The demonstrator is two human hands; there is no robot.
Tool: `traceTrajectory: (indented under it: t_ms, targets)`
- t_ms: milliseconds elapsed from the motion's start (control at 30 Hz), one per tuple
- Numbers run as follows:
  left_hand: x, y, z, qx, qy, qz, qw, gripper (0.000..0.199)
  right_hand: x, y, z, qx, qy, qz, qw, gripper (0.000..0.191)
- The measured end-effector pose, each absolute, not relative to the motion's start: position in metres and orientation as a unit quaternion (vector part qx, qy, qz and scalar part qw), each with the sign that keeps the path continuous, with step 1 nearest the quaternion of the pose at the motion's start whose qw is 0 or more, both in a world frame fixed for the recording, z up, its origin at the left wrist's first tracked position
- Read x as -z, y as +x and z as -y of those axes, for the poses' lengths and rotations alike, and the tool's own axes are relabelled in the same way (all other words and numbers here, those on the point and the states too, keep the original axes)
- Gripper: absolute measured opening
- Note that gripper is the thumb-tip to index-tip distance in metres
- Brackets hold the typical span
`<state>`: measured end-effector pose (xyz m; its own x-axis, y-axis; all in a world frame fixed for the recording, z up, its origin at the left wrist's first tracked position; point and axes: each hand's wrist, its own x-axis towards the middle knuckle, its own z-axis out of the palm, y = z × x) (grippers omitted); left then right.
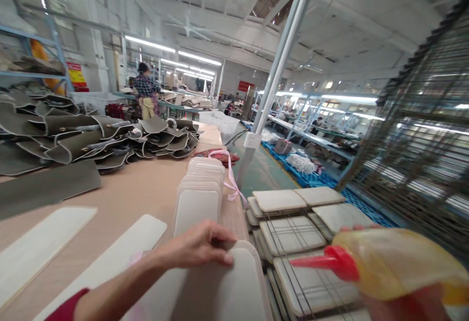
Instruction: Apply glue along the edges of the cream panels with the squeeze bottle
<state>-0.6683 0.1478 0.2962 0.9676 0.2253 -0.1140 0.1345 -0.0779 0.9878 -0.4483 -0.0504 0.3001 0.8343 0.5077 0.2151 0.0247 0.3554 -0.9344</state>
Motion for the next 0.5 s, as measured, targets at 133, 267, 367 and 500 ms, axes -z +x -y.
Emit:
traceTrajectory:
  t_ms: [133,267,367,500]
  targets:
    - [-0.313,-0.636,-0.14,0.074,0.705,-0.038,0.704,0.04,-0.335,-0.45,0.073,-0.208,-0.557,0.2,0.779,0.068]
    - [-0.339,-0.598,-0.117,0.102,0.67,0.026,0.735,0.042,-0.359,-0.44,0.097,-0.143,-0.517,0.191,0.822,0.078]
    - [-0.372,-0.565,-0.105,0.024,0.694,0.072,0.716,0.038,-0.381,-0.428,0.117,-0.047,-0.481,0.227,0.845,0.058]
    - [-0.406,-0.522,-0.093,-0.064,0.81,0.14,0.566,0.025,-0.407,-0.418,0.143,0.041,-0.421,0.294,0.857,0.048]
